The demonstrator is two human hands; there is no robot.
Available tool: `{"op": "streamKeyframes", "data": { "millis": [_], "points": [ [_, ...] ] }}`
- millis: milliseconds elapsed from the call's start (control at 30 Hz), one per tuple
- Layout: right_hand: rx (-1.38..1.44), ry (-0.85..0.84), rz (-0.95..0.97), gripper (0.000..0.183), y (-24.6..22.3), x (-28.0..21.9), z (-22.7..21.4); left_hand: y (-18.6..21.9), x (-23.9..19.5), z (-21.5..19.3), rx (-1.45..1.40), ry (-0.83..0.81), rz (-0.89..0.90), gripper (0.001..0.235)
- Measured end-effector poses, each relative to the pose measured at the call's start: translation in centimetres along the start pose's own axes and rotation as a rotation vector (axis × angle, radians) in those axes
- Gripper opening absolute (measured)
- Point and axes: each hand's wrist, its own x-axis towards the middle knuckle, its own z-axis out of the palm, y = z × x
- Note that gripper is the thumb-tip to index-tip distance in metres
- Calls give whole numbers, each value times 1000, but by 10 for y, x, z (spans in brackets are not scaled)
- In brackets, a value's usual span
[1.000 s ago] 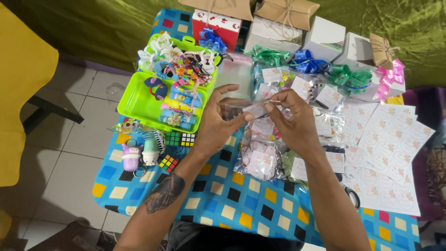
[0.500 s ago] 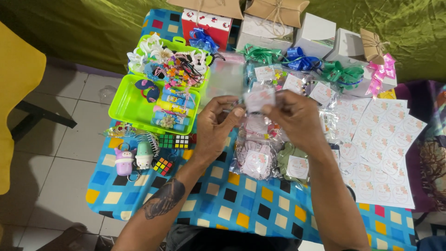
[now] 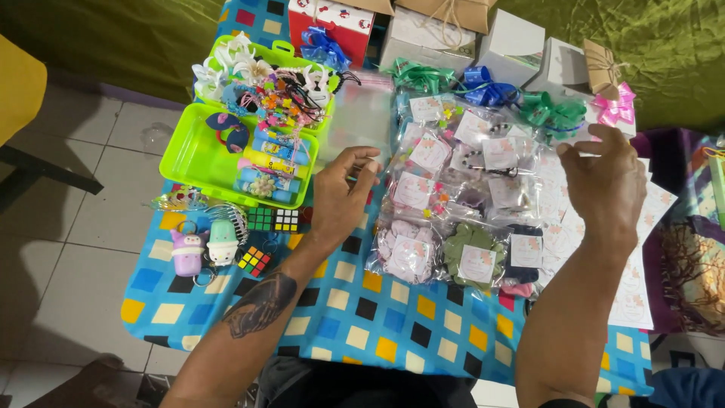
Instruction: The person packages various small items by placing them into plastic bags, attaching labels, and organizing them on a table. The person handles small toys, stickers, and jewelry items, placing them into individual clear packets.
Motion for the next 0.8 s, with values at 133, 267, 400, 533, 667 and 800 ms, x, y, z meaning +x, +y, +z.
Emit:
{"op": "streamKeyframes", "data": {
  "millis": [133,267,400,533,667,800],
  "points": [
    [348,-71,-194,36,-18,-14,-15,-15,0,4,54,-23,38,23],
    [375,-220,-318,31,-60,-29,-11,-28,2,5,101,-46,73,23],
    [430,-456,-472,40,-105,-45,14,-33,2,8,216,-81,154,13],
    [275,-300,-621,22,-140,-36,63,-37,-3,11,60,68,33,7],
    [25,-230,-851,24,-155,-15,125,-28,2,7,-7,204,119,14],
    [-122,-202,-909,8,-146,-4,165,-19,-3,8,-27,243,128,13]
  ]
}}
